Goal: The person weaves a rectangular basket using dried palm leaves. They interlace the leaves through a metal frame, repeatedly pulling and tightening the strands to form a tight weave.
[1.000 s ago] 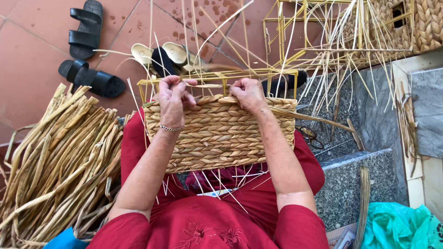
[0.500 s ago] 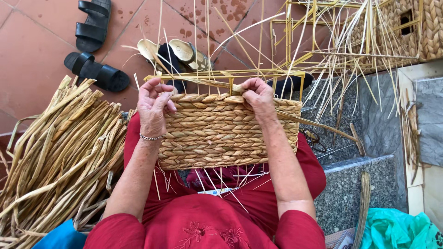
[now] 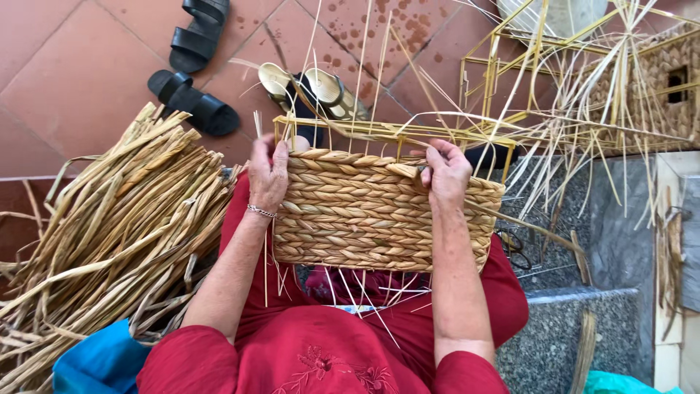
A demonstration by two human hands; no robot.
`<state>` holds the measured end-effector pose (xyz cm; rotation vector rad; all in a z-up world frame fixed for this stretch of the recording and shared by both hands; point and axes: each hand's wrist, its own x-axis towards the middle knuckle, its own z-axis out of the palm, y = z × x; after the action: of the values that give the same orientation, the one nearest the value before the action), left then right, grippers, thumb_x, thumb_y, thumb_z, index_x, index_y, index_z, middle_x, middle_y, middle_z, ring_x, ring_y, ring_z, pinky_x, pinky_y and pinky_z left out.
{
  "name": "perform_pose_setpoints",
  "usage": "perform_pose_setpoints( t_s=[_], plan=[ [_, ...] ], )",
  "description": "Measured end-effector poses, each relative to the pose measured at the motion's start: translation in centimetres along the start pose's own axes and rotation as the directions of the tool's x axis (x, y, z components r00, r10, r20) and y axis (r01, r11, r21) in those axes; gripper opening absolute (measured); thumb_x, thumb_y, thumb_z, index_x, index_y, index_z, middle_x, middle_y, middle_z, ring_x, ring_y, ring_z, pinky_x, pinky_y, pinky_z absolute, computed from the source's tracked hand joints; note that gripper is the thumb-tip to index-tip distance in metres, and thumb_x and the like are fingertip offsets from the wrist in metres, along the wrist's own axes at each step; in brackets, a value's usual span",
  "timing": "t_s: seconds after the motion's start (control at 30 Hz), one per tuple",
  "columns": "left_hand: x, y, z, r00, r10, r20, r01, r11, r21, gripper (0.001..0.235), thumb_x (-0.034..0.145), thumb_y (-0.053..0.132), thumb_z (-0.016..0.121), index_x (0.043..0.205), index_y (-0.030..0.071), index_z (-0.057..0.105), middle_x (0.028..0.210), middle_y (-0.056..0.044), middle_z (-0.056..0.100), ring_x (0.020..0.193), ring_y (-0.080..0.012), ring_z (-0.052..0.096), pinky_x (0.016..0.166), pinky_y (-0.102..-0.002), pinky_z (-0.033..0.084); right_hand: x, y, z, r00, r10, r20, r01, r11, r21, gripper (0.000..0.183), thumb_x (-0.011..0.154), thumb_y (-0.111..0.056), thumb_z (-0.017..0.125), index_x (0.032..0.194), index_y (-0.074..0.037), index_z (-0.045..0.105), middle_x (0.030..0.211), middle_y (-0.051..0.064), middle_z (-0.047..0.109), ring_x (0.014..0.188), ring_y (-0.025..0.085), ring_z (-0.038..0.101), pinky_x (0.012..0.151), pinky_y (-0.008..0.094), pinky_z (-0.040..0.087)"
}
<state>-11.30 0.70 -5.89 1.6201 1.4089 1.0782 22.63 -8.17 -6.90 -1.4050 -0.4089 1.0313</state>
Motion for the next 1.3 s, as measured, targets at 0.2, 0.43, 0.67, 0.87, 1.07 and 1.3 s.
perform_pose_setpoints(
  t_s=[0.2, 0.43, 0.67, 0.87, 1.07, 1.3],
  plan=[
    [-0.3, -2.8, 1.5, 0.985, -0.171, -0.004, 0.169, 0.979, -0.117, 0.021, 0.110, 0.021, 0.059, 0.108, 0.002, 0.068, 0.088, -0.003, 0.068, 0.079, -0.0076, 0.056, 0.071, -0.026, 0.048, -3.3, -2.7, -1.6, 0.962, 0.132, 0.240, -0.208, 0.922, 0.327, 0.025, 0.100, -0.003, 0.063, 0.124, 0.001, 0.062, 0.087, 0.011, 0.072, 0.049, 0.006, 0.048, 0.045, 0.019, 0.039],
    [-0.2, -2.9, 1.1, 0.993, -0.096, -0.072, 0.089, 0.991, -0.097, 0.018, 0.109, 0.018, 0.063, 0.106, 0.001, 0.068, 0.090, -0.002, 0.071, 0.082, -0.0071, 0.063, 0.074, -0.026, 0.053, -2.8, -3.5, 0.1, 0.963, 0.097, 0.251, 0.006, 0.925, -0.381, 0.015, 0.101, -0.008, 0.069, 0.112, 0.003, 0.071, 0.081, 0.005, 0.069, 0.056, 0.005, 0.052, 0.048, 0.021, 0.040],
    [0.2, -3.9, 0.1, 0.995, -0.091, -0.046, 0.080, 0.977, -0.198, 0.016, 0.109, 0.014, 0.063, 0.106, -0.001, 0.066, 0.091, 0.000, 0.069, 0.083, -0.0063, 0.060, 0.075, -0.023, 0.051, -6.6, -3.3, -3.4, 0.968, 0.156, 0.196, -0.247, 0.733, 0.634, 0.022, 0.102, -0.019, 0.062, 0.086, -0.004, 0.066, 0.070, 0.010, 0.067, 0.047, 0.013, 0.050, 0.046, 0.028, 0.040],
    [-0.6, -3.4, -0.3, 0.999, 0.026, -0.025, -0.030, 0.982, -0.185, 0.013, 0.111, 0.011, 0.058, 0.103, 0.000, 0.062, 0.091, -0.001, 0.066, 0.085, -0.0083, 0.058, 0.078, -0.027, 0.050, -8.8, -4.0, -4.0, 0.924, 0.142, 0.356, -0.020, 0.945, -0.328, 0.018, 0.105, -0.020, 0.060, 0.107, -0.011, 0.075, 0.067, 0.002, 0.056, 0.049, 0.006, 0.038, 0.043, 0.020, 0.028],
    [1.0, -3.6, -0.4, 0.998, 0.031, -0.060, -0.036, 0.995, -0.089, 0.018, 0.110, 0.016, 0.058, 0.102, 0.001, 0.063, 0.089, -0.006, 0.068, 0.082, -0.0113, 0.061, 0.074, -0.028, 0.051, -8.2, -4.7, -7.2, 0.988, 0.156, -0.018, -0.094, 0.679, 0.728, 0.030, 0.101, -0.031, 0.053, 0.084, -0.010, 0.066, 0.080, 0.006, 0.075, 0.045, 0.009, 0.049, 0.047, 0.024, 0.040],
    [2.1, 2.1, -1.2, 0.999, 0.038, 0.004, -0.039, 0.989, 0.140, 0.026, 0.106, 0.013, 0.060, 0.129, 0.002, 0.059, 0.097, -0.011, 0.068, 0.085, -0.0218, 0.067, 0.077, -0.033, 0.052, -10.3, -4.4, -10.7, 0.990, 0.037, 0.136, -0.049, 0.995, 0.087, 0.014, 0.108, -0.021, 0.065, 0.108, -0.009, 0.071, 0.071, -0.003, 0.058, 0.052, 0.006, 0.044, 0.044, 0.022, 0.034]
  ],
)
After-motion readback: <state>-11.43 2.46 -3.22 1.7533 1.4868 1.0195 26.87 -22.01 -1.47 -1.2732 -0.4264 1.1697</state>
